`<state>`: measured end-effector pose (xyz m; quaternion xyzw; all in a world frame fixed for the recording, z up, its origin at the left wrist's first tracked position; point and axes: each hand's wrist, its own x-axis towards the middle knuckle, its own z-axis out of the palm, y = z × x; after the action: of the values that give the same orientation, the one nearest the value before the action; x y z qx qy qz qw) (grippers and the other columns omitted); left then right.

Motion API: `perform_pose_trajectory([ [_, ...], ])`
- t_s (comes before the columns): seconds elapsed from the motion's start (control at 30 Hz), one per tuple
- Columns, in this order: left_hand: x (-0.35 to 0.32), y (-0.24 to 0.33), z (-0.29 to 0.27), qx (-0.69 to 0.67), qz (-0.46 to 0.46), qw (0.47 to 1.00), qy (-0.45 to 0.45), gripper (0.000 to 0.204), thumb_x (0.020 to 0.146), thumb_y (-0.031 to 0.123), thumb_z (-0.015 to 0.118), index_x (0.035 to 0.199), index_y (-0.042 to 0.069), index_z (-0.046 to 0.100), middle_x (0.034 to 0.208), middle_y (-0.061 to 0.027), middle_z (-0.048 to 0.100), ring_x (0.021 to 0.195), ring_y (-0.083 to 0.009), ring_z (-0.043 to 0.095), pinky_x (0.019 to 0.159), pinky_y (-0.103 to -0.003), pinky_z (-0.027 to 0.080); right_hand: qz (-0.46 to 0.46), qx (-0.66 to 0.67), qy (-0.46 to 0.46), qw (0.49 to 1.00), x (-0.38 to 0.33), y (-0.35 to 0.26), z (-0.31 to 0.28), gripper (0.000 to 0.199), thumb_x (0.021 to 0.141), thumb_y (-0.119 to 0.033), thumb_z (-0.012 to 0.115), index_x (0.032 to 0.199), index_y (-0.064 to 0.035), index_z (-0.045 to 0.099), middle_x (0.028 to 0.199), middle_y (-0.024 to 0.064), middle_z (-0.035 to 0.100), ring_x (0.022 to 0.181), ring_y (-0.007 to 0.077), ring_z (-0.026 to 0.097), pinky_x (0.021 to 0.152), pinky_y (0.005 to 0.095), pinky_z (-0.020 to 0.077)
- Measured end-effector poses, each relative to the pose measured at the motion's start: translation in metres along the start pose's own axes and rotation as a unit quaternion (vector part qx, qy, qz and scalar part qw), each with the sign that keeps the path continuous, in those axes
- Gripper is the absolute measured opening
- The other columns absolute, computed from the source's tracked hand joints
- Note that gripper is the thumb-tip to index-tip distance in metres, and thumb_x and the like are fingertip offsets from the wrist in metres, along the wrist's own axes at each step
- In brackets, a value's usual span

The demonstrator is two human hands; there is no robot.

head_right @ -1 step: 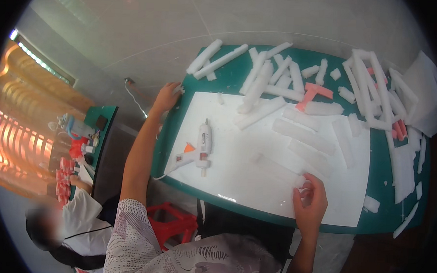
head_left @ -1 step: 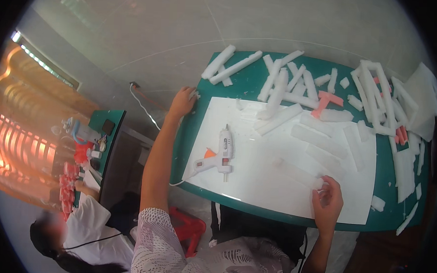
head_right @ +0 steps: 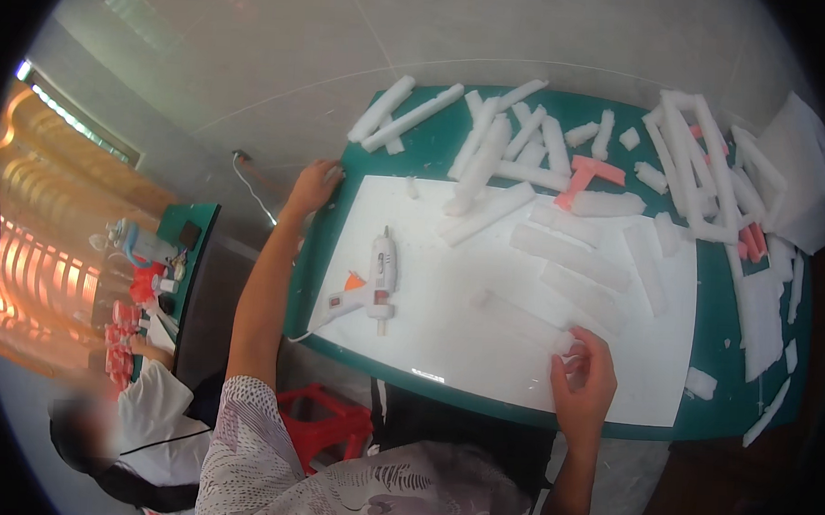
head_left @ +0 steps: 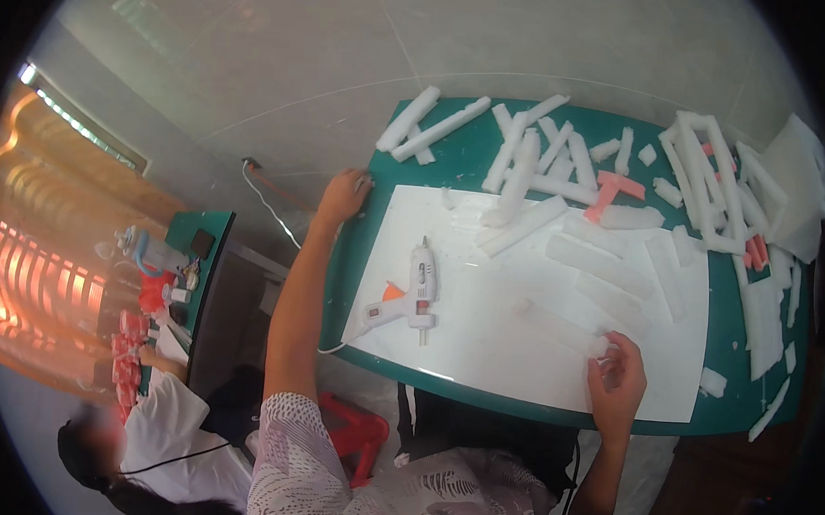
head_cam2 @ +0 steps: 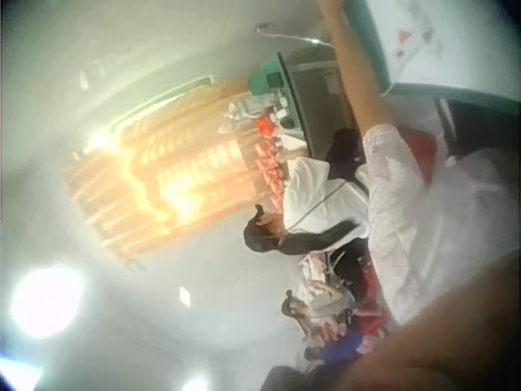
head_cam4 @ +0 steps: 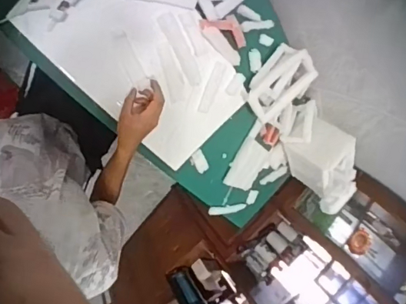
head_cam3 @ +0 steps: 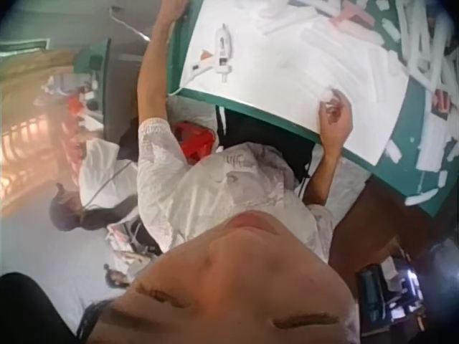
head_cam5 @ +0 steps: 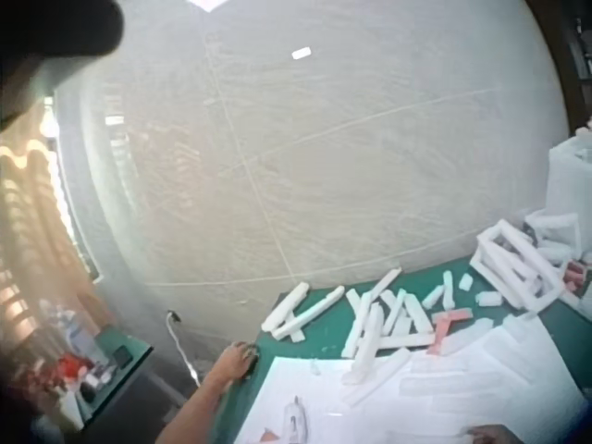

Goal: Gluing white foam strips together using a hot glue gun to build a structure.

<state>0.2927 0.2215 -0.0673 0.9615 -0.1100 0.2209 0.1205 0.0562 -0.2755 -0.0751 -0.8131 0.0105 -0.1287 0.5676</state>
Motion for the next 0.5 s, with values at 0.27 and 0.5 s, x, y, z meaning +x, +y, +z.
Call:
perform_pose_trajectory([
  [0.27,0.003,0.011,0.003,0.004,-0.07,0.996,-0.056,0.024,0.086,0.016,0.068,0.104,0.0,0.069,0.101,-0.0211,0.068,0.09,-0.0383,0.065,0.082,-0.043,0.052,-0.013,-0.035,-0.022,0.999,0.002,-0.004,-0.001,0.041,0.078,0.005,0.067,0.119,-0.0018,0.06,0.096,0.0082,0.061,0.08,0.0141,0.058,0.069,0.0251,0.0476],
  [0.5,-0.008,0.031,-0.016,-0.06,-0.087,0.994,0.006,0.021,0.087,0.013,0.068,0.102,-0.001,0.069,0.092,-0.0211,0.069,0.081,-0.0359,0.067,0.074,-0.04,0.052,-0.02,-0.038,-0.019,0.999,0.002,-0.003,0.001,0.04,0.078,0.004,0.069,0.117,-0.0021,0.061,0.095,0.0101,0.061,0.074,0.0174,0.059,0.067,0.0272,0.0486],
])
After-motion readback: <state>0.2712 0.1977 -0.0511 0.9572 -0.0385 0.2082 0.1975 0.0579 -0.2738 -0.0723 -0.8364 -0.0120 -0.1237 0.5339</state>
